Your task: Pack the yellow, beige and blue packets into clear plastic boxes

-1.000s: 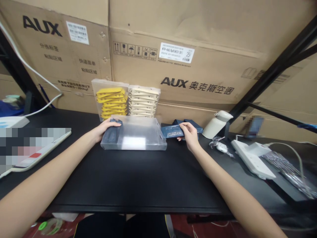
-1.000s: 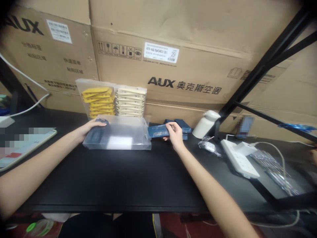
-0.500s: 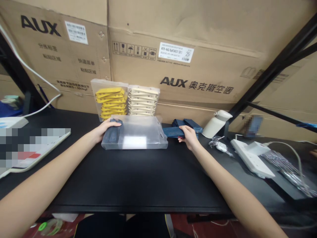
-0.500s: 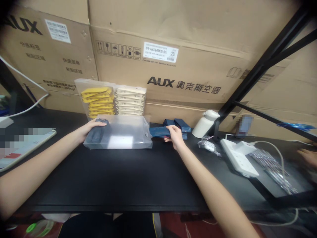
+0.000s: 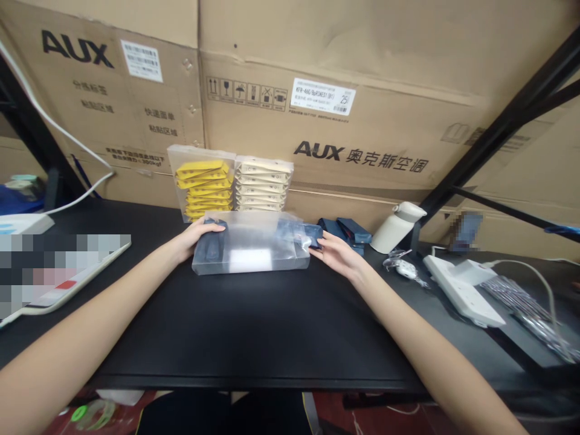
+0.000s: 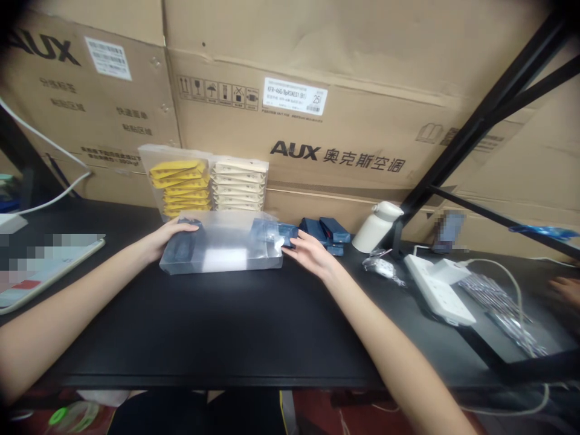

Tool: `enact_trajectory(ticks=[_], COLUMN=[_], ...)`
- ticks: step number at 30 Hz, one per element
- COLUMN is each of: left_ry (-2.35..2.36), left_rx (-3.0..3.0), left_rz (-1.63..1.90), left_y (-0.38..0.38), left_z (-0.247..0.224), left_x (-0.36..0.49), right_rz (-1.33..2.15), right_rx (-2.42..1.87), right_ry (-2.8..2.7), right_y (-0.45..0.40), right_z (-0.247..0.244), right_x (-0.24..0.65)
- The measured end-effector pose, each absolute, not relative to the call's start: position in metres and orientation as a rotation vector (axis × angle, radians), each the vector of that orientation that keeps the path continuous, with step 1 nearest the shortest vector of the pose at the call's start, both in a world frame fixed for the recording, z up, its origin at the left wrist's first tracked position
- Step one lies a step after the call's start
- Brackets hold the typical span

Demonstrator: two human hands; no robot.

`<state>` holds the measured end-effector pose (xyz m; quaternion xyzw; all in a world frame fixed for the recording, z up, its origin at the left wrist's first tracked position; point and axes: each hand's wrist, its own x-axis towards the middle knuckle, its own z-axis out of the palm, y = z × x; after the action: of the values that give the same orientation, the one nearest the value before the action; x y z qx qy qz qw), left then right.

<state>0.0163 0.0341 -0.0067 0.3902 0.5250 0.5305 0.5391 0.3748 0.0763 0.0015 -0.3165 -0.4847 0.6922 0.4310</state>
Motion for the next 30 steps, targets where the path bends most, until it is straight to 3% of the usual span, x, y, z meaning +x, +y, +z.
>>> enact_trajectory(ticks=[6,20,30], left_ry=[1.241,1.247,1.252], left_rx=[0.950,1.045,1.044], left_rz=[1.187,1.164,1.142], left_y=[0.027,0.024,0.022], left_z=[-0.004,-0.005,-0.003], left_x=[0.028,0.036,0.043], right_rz=[1.771,1.498,1.970], right_rx=[-0.728,-0.969,-0.863], right_ry=[-1.455,-1.813,-1.659], right_y=[0.073,0.078,0.067], right_z=[-0.003,-0.011,-0.012], right_x=[0.373,0.380,0.370])
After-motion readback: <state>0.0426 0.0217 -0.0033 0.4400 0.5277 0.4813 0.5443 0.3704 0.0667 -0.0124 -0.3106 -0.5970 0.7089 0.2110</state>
